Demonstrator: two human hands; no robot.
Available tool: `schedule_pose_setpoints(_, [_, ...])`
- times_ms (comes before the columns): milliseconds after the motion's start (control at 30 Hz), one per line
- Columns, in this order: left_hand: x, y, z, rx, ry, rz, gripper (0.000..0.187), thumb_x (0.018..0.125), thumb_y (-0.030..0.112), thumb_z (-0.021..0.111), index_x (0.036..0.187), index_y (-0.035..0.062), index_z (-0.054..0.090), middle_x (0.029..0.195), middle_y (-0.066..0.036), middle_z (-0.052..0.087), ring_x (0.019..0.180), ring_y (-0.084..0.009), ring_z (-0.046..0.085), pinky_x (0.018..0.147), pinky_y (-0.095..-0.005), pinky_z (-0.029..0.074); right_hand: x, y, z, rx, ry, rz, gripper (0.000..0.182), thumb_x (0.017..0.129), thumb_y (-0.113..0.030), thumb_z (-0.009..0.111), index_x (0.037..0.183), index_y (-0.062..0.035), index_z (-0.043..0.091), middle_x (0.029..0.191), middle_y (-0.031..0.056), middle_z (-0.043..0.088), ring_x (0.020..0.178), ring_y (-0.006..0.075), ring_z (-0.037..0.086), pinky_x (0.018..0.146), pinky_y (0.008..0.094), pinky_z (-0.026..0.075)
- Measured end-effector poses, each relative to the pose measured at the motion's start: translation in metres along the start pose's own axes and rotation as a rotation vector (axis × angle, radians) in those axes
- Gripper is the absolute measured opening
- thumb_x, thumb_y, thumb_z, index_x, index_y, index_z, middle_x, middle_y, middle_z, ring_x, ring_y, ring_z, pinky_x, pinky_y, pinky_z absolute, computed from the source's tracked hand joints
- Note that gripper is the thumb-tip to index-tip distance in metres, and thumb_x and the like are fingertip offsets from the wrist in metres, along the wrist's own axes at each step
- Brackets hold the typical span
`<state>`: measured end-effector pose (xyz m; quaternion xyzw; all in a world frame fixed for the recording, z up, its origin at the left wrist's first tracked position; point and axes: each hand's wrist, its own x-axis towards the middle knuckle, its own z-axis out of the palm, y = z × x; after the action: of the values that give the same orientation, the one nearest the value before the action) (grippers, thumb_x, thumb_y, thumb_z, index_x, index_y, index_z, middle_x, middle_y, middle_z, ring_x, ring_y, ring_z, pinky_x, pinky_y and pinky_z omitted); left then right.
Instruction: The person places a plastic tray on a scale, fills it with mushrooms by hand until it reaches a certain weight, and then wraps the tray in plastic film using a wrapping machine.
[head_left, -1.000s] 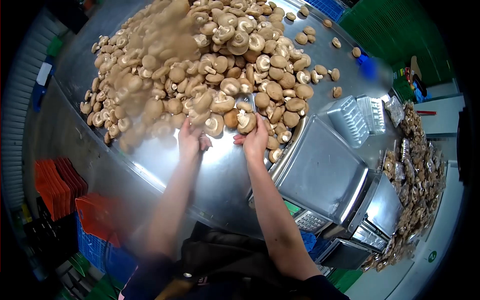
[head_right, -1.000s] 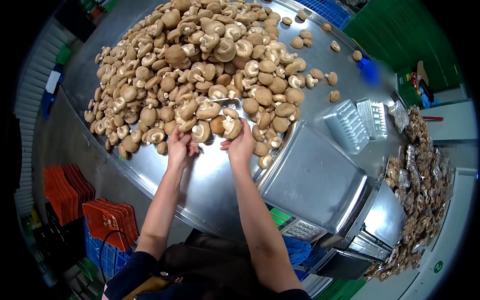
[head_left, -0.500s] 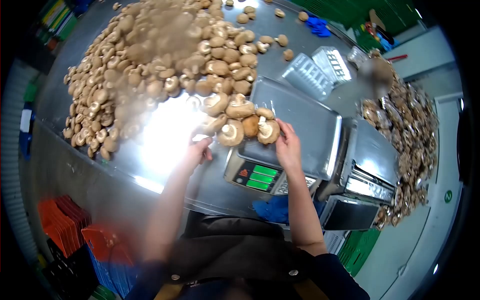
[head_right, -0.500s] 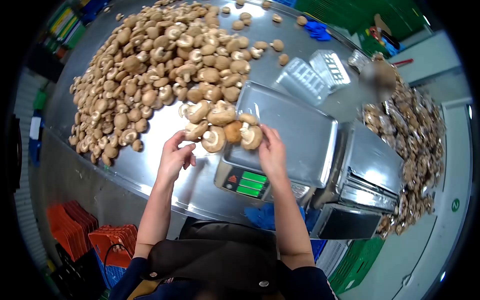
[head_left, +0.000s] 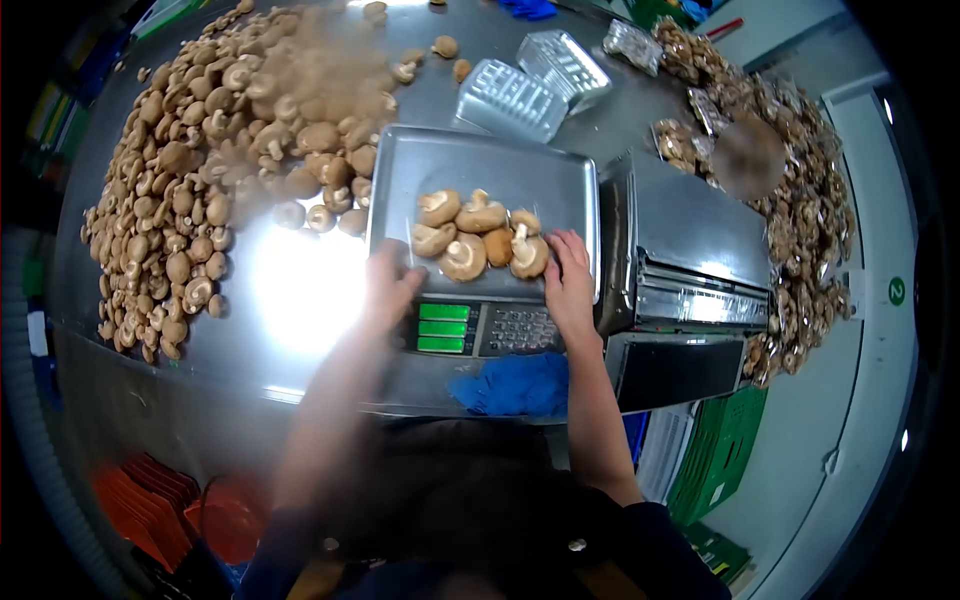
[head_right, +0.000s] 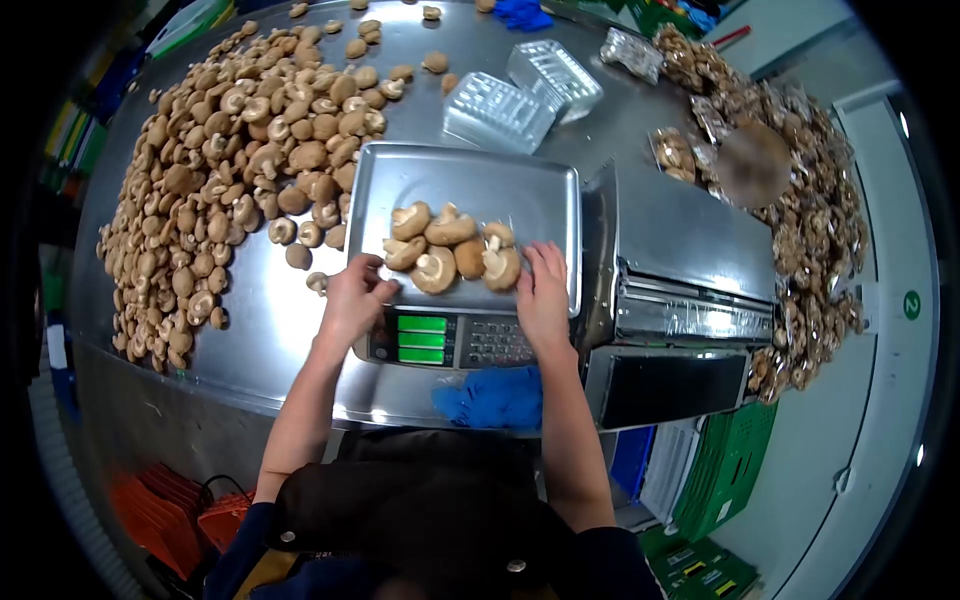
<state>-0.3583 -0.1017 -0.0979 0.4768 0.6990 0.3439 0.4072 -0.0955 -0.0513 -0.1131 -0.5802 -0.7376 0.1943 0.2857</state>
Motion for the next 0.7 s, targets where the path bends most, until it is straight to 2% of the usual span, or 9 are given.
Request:
schedule_pose_setpoints(67, [-0.003,-0.006,-0.007,-0.076,0.107,-0.052,0.029,0.085,0.007,0.063,0.111,-0.0044,0.054,0.074,-0.010,0.062,0.048,-0.0143,0.058,0.041,-0.0283,0.044,-0.005,0.007,-0.006,0.108,-0.009,0.003,0.028,0.092,-0.007,0.046,0.116,0.0016,0.056,0.126,0.0182,0.052,0.126,0.0359,0.041,0.107,0.0412,0.032])
schedule_pose_setpoints(133, [0.002,-0.007,-0.032,0.077,0.108,0.075,0.026,0.087,0.008,0.061,0.110,-0.0036,0.055,0.079,-0.009,0.064,0.055,-0.0134,0.060,0.047,-0.0260,0.047,-0.012,0.012,-0.009,0.148,0.034,0.043,0.029,0.094,-0.010,0.045,0.119,0.0013,0.056,0.121,0.0192,0.056,0.118,0.0350,0.050,0.102,0.0395,0.038])
schedule_pose_setpoints(200, [0.012,-0.006,-0.039,0.203,0.320,0.323,0.027,0.089,0.008,0.059,0.114,-0.0024,0.055,0.085,-0.009,0.066,0.071,-0.0143,0.064,0.061,-0.0260,0.050,-0.013,0.007,-0.017,0.251,0.036,0.145,0.029,0.095,-0.012,0.045,0.120,0.0008,0.055,0.119,0.0193,0.057,0.115,0.0342,0.053,0.098,0.0383,0.041])
schedule_pose_setpoints(233, [0.009,0.014,-0.041,0.014,0.283,0.205,0.036,0.087,0.019,0.061,0.118,0.0014,0.056,0.100,-0.011,0.066,0.093,-0.0200,0.063,0.075,-0.0347,0.051,-0.013,0.004,-0.020,0.259,0.067,0.166,0.031,0.096,-0.015,0.046,0.122,-0.0005,0.054,0.116,0.0186,0.059,0.110,0.0326,0.056,0.095,0.0365,0.043])
schedule_pose_setpoints(267, [0.013,0.014,-0.035,-0.148,0.278,0.249,0.039,0.086,0.021,0.063,0.120,0.0021,0.056,0.104,-0.011,0.065,0.100,-0.0186,0.061,0.082,-0.0353,0.049,-0.012,-0.002,-0.023,0.317,0.105,0.180,0.035,0.095,-0.020,0.050,0.126,-0.0024,0.052,0.118,0.0180,0.057,0.111,0.0314,0.056,0.094,0.0364,0.043])
schedule_pose_setpoints(333, [0.015,0.030,-0.020,-0.155,0.301,0.268,0.042,0.086,0.022,0.063,0.122,0.0034,0.056,0.114,-0.014,0.061,0.109,-0.0216,0.057,0.090,-0.0370,0.046,-0.008,-0.014,-0.032,0.296,0.030,0.174,0.046,0.091,-0.025,0.058,0.130,-0.0028,0.047,0.123,0.0166,0.053,0.111,0.0302,0.055,0.092,0.0364,0.044])
schedule_pose_setpoints(400, [0.028,0.028,-0.005,0.058,0.309,0.512,0.044,0.085,0.023,0.065,0.124,0.0045,0.055,0.124,-0.016,0.057,0.114,-0.0267,0.055,0.096,-0.0370,0.043,-0.009,-0.024,-0.037,0.178,-0.047,0.082,0.055,0.086,-0.026,0.064,0.132,-0.0028,0.045,0.125,0.0156,0.051,0.109,0.0292,0.055,0.092,0.0366,0.045])
schedule_pose_setpoints(533, [0.030,0.066,0.022,0.172,0.217,0.646,0.040,0.086,0.020,0.063,0.121,0.0030,0.057,0.127,-0.017,0.055,0.128,-0.0328,0.044,0.106,-0.0401,0.034,-0.014,-0.023,-0.029,0.174,-0.136,0.070,0.068,0.077,-0.025,0.074,0.133,-0.0021,0.043,0.127,0.0144,0.048,0.106,0.0273,0.055,0.092,0.0376,0.045])
schedule_pose_setpoints(700, [0.063,0.090,0.064,0.554,-0.055,0.794,0.040,0.079,0.012,0.062,0.118,0.0052,0.058,0.119,-0.016,0.058,0.125,-0.0349,0.046,0.109,-0.0471,0.029,-0.013,-0.019,-0.018,0.199,-0.081,0.050,0.062,0.078,-0.017,0.073,0.131,-0.0031,0.045,0.111,0.0159,0.056,0.106,0.0329,0.052,0.091,0.0382,0.042])
